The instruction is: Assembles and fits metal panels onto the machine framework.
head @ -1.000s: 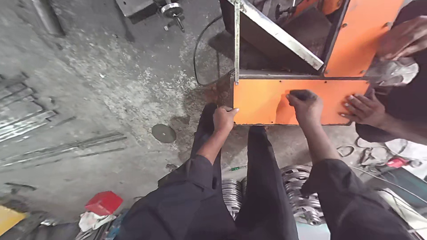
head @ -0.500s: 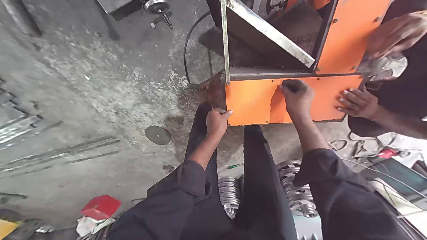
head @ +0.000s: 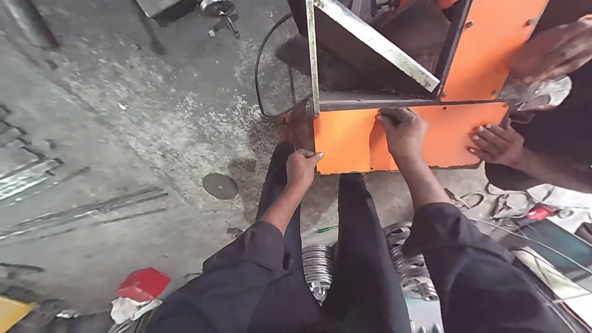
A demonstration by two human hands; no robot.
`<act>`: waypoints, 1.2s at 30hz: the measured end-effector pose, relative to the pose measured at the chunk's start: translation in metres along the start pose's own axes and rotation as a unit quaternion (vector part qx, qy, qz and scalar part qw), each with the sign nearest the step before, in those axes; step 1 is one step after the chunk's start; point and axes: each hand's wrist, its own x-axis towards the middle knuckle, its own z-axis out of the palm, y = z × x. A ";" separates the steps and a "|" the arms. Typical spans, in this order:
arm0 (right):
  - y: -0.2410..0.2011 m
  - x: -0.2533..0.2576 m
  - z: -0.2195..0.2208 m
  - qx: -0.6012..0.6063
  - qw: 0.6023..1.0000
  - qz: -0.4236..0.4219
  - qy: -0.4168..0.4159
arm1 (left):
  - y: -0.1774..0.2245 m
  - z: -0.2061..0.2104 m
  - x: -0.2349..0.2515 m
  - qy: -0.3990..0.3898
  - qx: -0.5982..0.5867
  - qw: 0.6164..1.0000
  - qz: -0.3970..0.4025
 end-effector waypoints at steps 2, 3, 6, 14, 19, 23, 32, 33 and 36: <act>-0.006 0.001 -0.001 -0.055 0.998 -0.016 -0.010 | 0.001 -0.002 -0.001 -0.002 0.001 1.000 -0.003; -0.009 0.002 -0.002 -0.083 0.996 -0.028 -0.019 | 0.003 -0.003 -0.001 -0.002 0.004 1.000 -0.005; -0.014 0.003 -0.008 -0.138 0.988 -0.060 -0.046 | 0.005 -0.003 0.000 -0.007 0.012 1.000 -0.005; -0.016 0.002 -0.007 -0.101 0.994 -0.015 -0.035 | 0.007 -0.005 -0.001 -0.015 0.032 0.999 -0.002; -0.003 -0.004 -0.006 -0.007 0.996 0.088 -0.021 | 0.004 -0.003 0.000 -0.016 0.009 1.000 0.008; 0.000 -0.008 -0.004 -0.004 0.997 0.076 -0.015 | 0.002 -0.003 0.000 -0.006 0.004 1.000 0.008; -0.023 0.006 -0.008 -0.148 0.986 -0.046 -0.059 | 0.001 -0.003 0.000 -0.009 0.015 1.000 0.009; -0.023 0.006 -0.008 -0.158 0.984 -0.057 -0.064 | 0.003 -0.004 0.000 -0.013 0.019 1.000 0.007; -0.016 0.007 -0.006 -0.173 0.978 -0.100 -0.054 | 0.009 -0.007 -0.001 -0.021 0.026 0.999 0.000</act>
